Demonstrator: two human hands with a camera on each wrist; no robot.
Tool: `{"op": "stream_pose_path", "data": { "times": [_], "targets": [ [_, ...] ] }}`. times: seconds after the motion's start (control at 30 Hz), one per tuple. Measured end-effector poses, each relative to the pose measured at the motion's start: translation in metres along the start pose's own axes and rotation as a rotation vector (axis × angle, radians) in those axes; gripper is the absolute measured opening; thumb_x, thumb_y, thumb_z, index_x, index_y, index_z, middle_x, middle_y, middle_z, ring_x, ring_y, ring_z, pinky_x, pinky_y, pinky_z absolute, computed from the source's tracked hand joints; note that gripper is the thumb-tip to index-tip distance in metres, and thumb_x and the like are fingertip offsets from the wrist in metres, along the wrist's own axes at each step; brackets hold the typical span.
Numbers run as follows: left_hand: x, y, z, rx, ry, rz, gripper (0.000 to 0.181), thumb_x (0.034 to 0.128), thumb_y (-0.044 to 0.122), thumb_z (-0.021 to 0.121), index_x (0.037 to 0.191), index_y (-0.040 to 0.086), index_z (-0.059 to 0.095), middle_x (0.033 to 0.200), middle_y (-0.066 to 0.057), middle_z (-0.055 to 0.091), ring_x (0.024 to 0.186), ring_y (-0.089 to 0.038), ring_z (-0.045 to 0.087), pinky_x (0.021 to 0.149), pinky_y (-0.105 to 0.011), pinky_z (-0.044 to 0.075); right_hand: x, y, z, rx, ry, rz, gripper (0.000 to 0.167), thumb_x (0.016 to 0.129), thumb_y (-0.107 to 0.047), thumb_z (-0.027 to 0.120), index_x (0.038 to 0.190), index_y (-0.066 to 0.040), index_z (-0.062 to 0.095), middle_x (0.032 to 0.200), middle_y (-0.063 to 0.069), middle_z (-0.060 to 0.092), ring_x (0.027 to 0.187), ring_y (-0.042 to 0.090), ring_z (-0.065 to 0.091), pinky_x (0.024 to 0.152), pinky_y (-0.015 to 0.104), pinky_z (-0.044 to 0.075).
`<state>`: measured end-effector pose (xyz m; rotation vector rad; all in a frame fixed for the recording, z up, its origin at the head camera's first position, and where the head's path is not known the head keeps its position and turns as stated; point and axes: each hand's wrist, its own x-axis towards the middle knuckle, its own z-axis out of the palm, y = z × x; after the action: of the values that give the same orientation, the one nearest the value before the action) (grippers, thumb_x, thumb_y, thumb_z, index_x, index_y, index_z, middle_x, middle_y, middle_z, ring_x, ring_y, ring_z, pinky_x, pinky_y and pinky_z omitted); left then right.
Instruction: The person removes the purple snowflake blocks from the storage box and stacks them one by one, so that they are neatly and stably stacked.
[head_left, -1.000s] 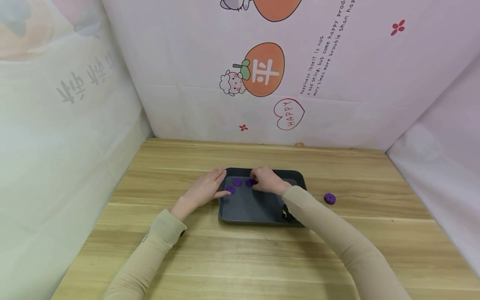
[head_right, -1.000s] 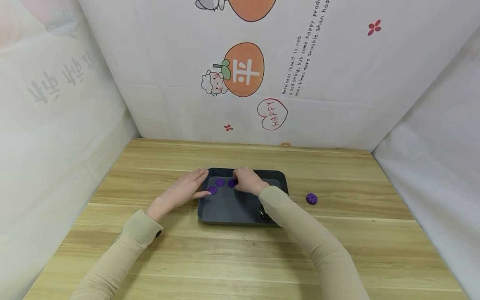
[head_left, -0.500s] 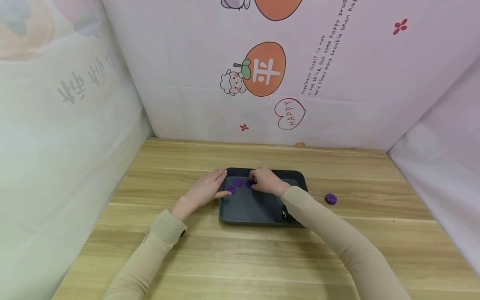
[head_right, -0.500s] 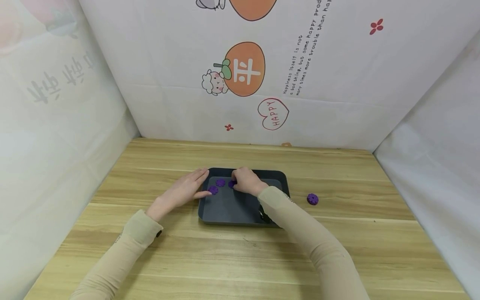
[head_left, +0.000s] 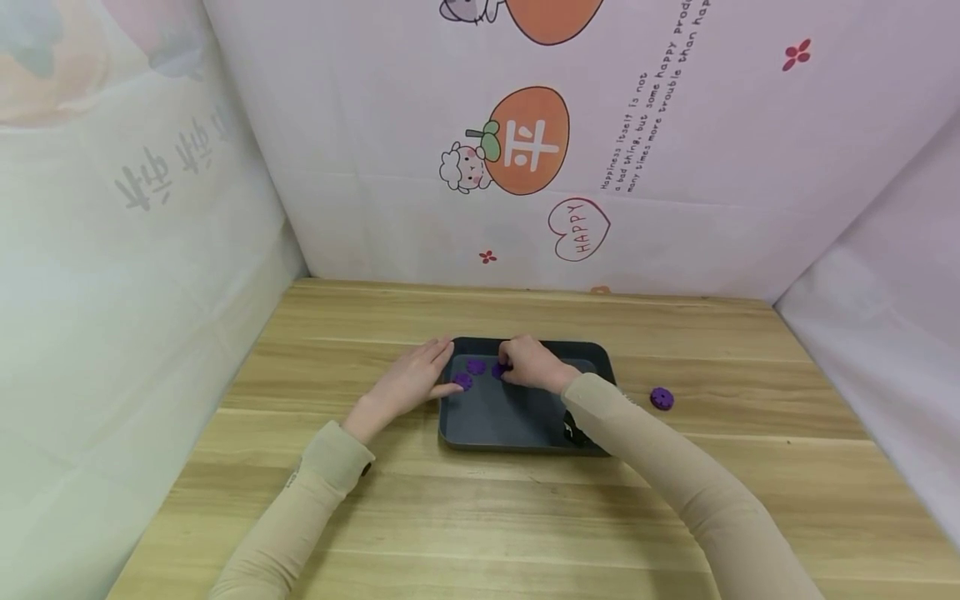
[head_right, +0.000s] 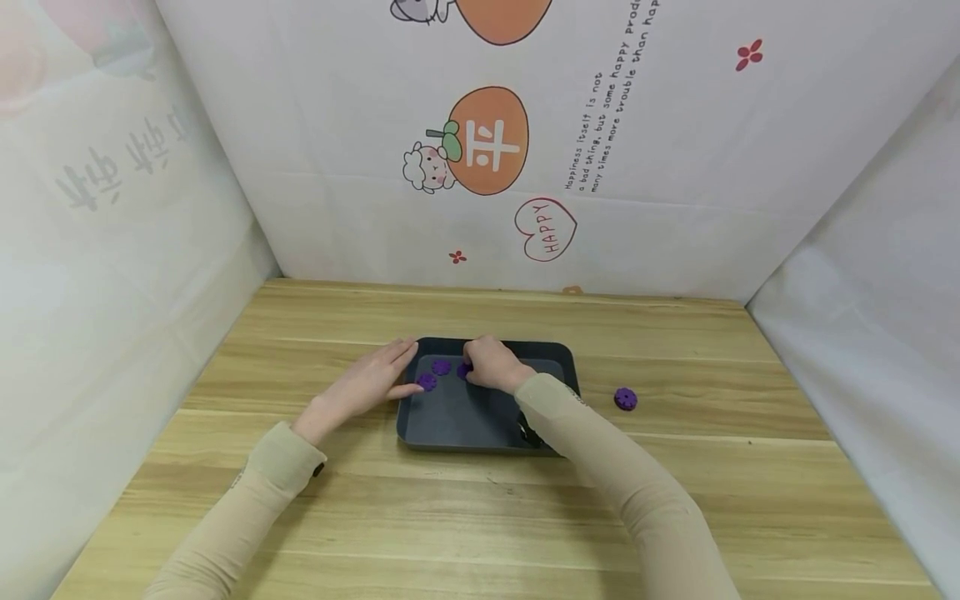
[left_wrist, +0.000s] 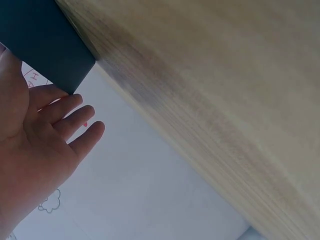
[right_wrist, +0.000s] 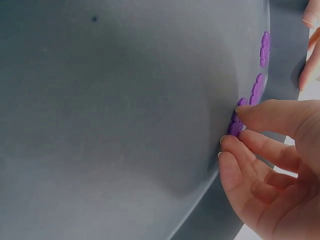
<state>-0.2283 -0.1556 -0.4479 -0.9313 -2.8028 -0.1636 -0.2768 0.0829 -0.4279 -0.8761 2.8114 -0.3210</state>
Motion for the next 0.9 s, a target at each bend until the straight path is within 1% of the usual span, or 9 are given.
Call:
{"op": "stream_pose_path", "data": {
  "times": [0.13,0.3,0.53,0.7,0.9],
  "targets": [
    [0.0002,-0.0010,0.0015,0.007,0.003,0.002,0.076,0.0947,0.051,0.059,0.144,-0.006,0.047,0.150,-0.022,0.048,0.140,-0.036,0.047,0.116,-0.047,0.043,0.0005,0.0007,0.0001,0.008,-0.012,0.000,0.024,0.090,-0.010,0.072,0.110,0.002,0.070,0.107,0.018,0.071,0.092,0.024,0.069,0.081,0.035,0.061],
    [0.0006,-0.0019,0.0032,0.013,0.021,0.012,0.076,0.0936,0.050,0.061,0.143,-0.006,0.048,0.148,-0.023,0.049,0.138,-0.036,0.049,0.115,-0.047,0.044,0.0012,0.0010,0.0005,0.014,-0.020,0.006,0.024,0.090,-0.010,0.071,0.111,0.002,0.070,0.108,0.017,0.071,0.094,0.024,0.069,0.083,0.036,0.061],
    [-0.0002,-0.0015,0.0037,0.008,0.031,0.015,0.077,0.0933,0.050,0.062,0.142,-0.007,0.048,0.148,-0.024,0.050,0.137,-0.037,0.050,0.114,-0.048,0.045,0.0012,0.0019,0.0014,0.024,-0.030,0.015,0.024,0.090,-0.013,0.072,0.110,0.002,0.070,0.108,0.017,0.072,0.093,0.023,0.069,0.083,0.035,0.061],
    [-0.0004,-0.0006,0.0019,0.000,0.018,0.008,0.077,0.0939,0.050,0.061,0.143,-0.007,0.047,0.148,-0.024,0.049,0.138,-0.037,0.049,0.115,-0.048,0.044,0.0005,0.0025,0.0009,0.036,-0.039,0.029,0.025,0.091,-0.014,0.071,0.111,0.001,0.070,0.108,0.016,0.072,0.094,0.022,0.069,0.082,0.035,0.061],
    [-0.0004,-0.0002,-0.0002,-0.013,0.005,0.003,0.077,0.0944,0.049,0.061,0.144,-0.008,0.046,0.149,-0.024,0.048,0.139,-0.037,0.048,0.116,-0.047,0.042,-0.0023,0.0043,-0.0017,0.039,-0.031,0.020,0.026,0.091,-0.014,0.072,0.111,0.001,0.071,0.108,0.016,0.073,0.094,0.023,0.071,0.083,0.036,0.062]
  ]
}}
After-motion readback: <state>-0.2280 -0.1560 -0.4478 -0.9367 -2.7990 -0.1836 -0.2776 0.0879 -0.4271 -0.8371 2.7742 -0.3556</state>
